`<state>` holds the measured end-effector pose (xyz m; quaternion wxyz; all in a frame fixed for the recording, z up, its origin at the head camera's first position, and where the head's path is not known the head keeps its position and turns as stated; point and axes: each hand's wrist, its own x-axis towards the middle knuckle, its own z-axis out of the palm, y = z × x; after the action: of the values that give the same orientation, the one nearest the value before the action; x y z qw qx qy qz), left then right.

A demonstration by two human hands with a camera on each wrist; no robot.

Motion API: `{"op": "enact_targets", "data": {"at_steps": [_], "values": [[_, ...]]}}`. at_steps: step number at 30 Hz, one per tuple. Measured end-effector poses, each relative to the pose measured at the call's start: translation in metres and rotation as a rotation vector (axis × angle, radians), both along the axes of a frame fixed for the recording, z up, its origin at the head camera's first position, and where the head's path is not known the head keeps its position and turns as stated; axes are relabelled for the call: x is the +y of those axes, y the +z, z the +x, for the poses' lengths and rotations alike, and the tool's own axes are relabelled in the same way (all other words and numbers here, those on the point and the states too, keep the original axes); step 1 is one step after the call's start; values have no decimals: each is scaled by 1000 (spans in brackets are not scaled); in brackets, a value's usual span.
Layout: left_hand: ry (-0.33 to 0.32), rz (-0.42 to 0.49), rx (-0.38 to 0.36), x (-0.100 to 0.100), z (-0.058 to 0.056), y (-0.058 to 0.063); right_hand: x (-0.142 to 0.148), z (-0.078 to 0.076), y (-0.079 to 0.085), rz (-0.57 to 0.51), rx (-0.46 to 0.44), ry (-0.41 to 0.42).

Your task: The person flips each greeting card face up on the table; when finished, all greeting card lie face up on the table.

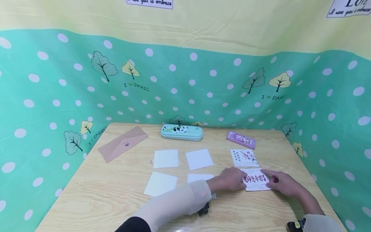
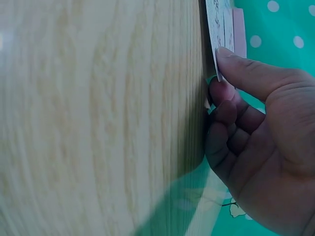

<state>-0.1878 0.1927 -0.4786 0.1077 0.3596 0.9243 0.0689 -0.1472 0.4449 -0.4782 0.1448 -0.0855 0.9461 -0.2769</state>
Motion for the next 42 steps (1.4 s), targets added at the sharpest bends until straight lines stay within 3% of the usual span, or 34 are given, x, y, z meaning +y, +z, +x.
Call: {"op": "enact_targets", "data": {"at_steps": [9, 18, 36, 42], "values": [[7, -27, -27, 4, 3, 5, 3, 1, 3, 5, -5, 3], [2, -67, 37, 9, 4, -3, -3, 1, 6, 48, -36, -58], [17, -99, 47, 10, 7, -5, -8, 1, 4, 150, -26, -89], [21, -22, 1, 5, 4, 3, -9, 2, 12, 95, 11, -45]]}}
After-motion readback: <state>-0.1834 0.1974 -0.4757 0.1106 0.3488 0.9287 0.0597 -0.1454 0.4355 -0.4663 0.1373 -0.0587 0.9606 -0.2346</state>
